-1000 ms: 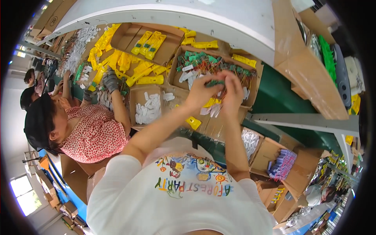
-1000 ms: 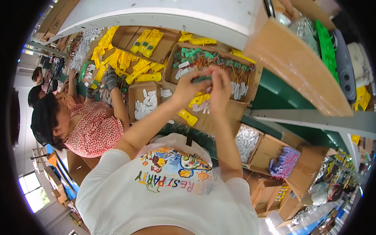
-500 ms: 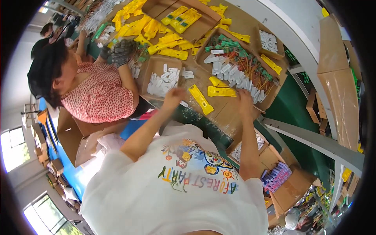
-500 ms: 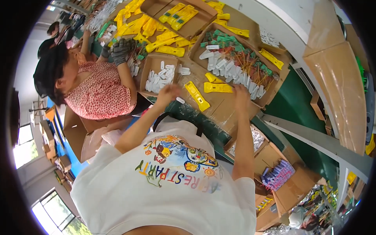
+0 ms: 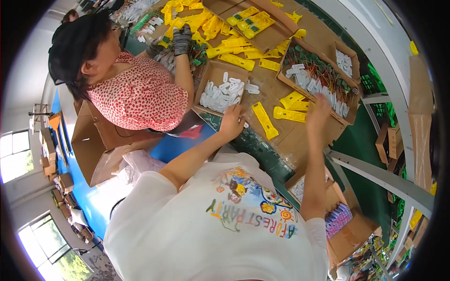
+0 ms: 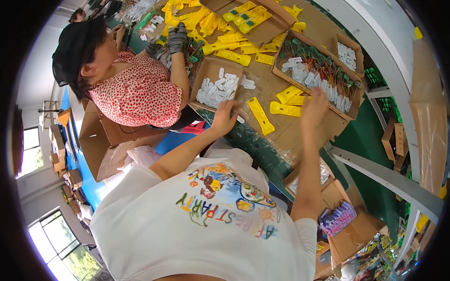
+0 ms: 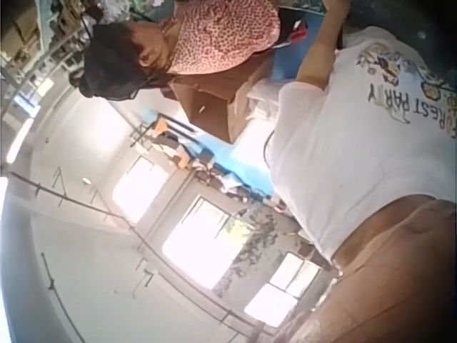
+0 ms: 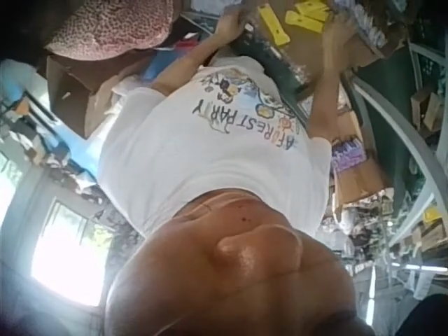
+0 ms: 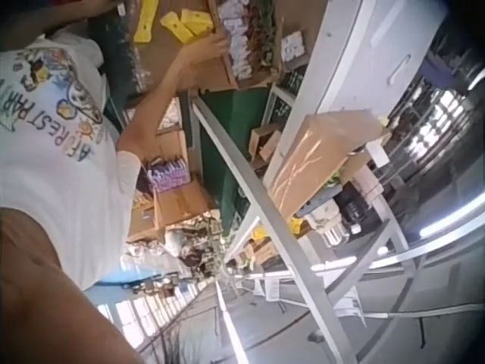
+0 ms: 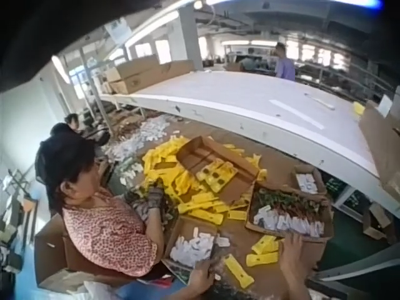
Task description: Assembling and sorting small electrical components into plastic housings and cardboard boxes.
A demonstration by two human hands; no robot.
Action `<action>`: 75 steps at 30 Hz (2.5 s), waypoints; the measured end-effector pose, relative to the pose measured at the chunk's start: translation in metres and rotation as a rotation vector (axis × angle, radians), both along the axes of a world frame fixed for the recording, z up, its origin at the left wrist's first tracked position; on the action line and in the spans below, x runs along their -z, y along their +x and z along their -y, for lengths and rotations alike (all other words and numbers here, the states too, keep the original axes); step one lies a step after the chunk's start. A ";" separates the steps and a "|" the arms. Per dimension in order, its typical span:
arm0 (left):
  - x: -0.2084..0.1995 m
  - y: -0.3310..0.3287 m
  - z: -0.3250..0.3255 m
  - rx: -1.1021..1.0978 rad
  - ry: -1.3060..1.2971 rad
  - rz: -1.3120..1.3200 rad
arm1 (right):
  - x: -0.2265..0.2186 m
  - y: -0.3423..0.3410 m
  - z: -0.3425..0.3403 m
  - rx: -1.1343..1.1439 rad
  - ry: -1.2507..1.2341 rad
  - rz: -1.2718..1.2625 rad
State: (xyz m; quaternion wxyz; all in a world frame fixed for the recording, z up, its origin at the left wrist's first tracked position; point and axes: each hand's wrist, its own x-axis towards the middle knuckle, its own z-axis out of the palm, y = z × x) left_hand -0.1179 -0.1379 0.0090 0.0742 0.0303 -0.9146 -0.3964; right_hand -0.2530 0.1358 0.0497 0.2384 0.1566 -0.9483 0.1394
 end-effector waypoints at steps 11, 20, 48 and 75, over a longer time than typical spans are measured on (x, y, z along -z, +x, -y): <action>0.031 -0.025 0.053 0.140 -0.110 0.441 | 0.083 0.057 0.088 -0.377 0.042 0.522; 0.040 -0.015 0.065 0.285 -0.173 0.320 | 0.080 0.056 0.068 -0.049 0.139 0.613; -0.042 0.132 -0.008 0.076 -0.132 -0.055 | 0.002 0.053 0.116 -0.556 -0.752 1.537; -0.071 0.237 0.012 -0.714 0.478 0.167 | -0.009 -0.040 0.112 -0.329 -0.963 1.405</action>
